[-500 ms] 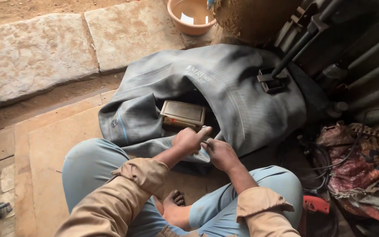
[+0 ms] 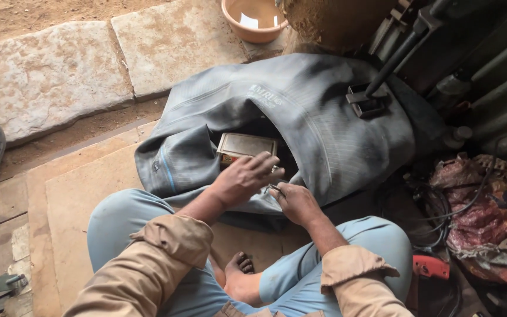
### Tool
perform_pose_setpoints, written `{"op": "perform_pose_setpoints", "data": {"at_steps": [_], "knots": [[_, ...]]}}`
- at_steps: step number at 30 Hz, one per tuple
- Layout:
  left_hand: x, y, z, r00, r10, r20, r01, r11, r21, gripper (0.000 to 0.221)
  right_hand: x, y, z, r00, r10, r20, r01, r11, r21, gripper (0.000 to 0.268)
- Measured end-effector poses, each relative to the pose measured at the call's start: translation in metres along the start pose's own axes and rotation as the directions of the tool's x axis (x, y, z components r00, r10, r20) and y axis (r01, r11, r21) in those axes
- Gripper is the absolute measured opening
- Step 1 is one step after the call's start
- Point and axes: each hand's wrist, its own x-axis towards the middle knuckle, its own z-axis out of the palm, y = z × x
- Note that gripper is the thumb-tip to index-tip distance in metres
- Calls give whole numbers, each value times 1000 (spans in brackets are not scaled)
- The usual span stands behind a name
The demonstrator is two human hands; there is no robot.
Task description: Repairing a puncture or valve stem on a large tire inner tube using a small metal repair kit box and tools.
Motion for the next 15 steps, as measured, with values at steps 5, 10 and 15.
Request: {"op": "perform_pose_setpoints", "data": {"at_steps": [5, 10, 15], "knots": [[1, -11, 30, 953, 300, 41, -302, 938, 171, 54, 0, 2, 3, 993, -86, -77, 89, 995, 42, 26], [23, -18, 17, 906, 395, 153, -407, 912, 56, 56, 1, -1, -1, 999, 39, -21, -38, 999, 18, 31], [33, -13, 25, 914, 360, 189, -358, 933, -43, 48, 1, 6, -7, 995, 103, 8, -103, 988, 118, 29]]}}
